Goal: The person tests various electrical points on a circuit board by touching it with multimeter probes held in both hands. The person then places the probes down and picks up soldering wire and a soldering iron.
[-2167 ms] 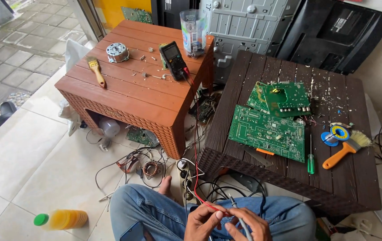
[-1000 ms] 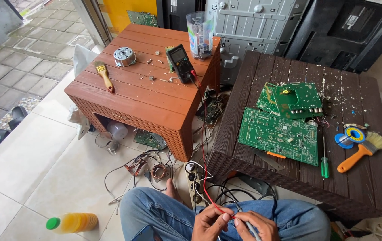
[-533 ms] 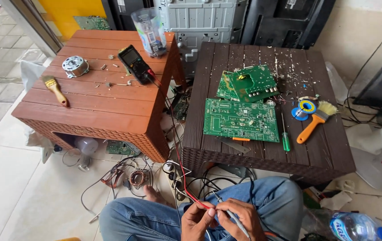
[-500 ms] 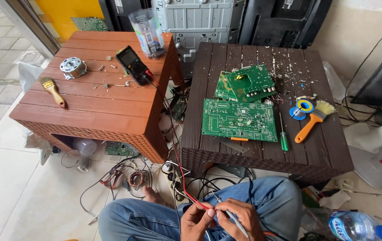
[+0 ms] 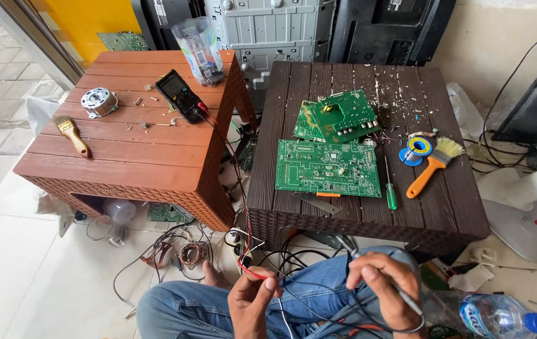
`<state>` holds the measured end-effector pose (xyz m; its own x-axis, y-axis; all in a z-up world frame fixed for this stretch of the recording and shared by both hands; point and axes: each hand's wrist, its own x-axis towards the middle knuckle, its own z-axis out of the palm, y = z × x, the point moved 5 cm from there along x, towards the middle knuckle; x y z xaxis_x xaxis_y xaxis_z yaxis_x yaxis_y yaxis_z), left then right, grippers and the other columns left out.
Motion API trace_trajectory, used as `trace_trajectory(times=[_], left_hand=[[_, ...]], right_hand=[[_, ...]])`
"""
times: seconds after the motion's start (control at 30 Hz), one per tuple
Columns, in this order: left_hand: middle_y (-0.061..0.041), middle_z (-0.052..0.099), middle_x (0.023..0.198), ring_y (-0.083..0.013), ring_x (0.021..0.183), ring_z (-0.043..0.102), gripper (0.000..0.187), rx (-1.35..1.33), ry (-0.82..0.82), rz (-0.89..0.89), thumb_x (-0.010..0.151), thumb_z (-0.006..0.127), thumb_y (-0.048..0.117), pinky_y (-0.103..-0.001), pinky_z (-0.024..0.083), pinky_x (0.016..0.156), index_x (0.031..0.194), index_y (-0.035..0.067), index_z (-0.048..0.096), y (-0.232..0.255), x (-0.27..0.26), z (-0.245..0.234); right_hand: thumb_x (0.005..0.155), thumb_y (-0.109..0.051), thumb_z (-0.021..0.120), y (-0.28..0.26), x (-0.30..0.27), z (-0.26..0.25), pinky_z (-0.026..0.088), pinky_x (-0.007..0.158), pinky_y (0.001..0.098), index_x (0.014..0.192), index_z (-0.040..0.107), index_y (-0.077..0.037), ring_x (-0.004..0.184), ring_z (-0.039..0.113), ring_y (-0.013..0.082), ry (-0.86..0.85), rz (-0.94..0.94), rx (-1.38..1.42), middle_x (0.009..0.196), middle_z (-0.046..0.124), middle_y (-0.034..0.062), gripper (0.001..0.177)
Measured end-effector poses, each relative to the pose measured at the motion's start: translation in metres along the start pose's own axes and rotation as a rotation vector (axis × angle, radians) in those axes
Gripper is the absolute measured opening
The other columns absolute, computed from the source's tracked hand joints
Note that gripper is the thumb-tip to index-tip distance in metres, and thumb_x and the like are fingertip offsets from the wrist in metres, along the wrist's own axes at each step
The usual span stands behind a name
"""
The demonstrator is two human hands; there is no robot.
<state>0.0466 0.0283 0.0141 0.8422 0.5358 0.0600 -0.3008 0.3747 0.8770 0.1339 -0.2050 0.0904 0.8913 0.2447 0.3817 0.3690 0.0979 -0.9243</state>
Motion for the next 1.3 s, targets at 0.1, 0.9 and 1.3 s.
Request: trace_trajectory(times=[0.1, 0.9, 1.3], left_hand=[[-0.017, 0.068, 0.082, -0.0241, 0.063, 0.066, 0.014, -0.04, 0.003, 0.031, 0.086, 0.078, 0.007, -0.035, 0.056, 0.064, 0.089, -0.006, 0.074, 0.008, 0.001, 0.008], [-0.008, 0.072, 0.095, -0.0129, 0.079, 0.065, 0.009, -0.182, -0.059, 0.521, 0.09, 0.077, 0.003, -0.022, 0.057, 0.067, 0.098, 0.005, 0.075, 0.112, 0.111, 0.064], [-0.017, 0.074, 0.089, -0.0276, 0.089, 0.07, 0.007, 0.294, -0.174, 0.581, 0.086, 0.081, 0.006, -0.038, 0.052, 0.083, 0.091, 0.001, 0.08, 0.073, 0.157, 0.091]], right_hand=[[0.099, -0.026, 0.057, -0.009, 0.011, -0.019, 0.06, 0.068, 0.0317, 0.098, 0.07, -0.001, 0.056, 0.072, 0.0193, 0.095, -0.079, -0.044, 0.063, 0.071, 0.0091, 0.028], [0.099, -0.039, 0.06, -0.036, 0.086, -0.047, 0.046, 0.051, 0.0288, 0.12, 0.061, -0.004, 0.052, 0.054, 0.0229, 0.258, -0.277, 0.113, 0.069, 0.055, 0.0156, 0.041], [0.089, -0.008, 0.071, 0.026, 0.135, -0.012, 0.059, 0.058, 0.0312, 0.11, 0.07, 0.009, 0.055, 0.071, 0.0179, 0.077, -0.182, -0.072, 0.079, 0.075, 0.0214, 0.026]])
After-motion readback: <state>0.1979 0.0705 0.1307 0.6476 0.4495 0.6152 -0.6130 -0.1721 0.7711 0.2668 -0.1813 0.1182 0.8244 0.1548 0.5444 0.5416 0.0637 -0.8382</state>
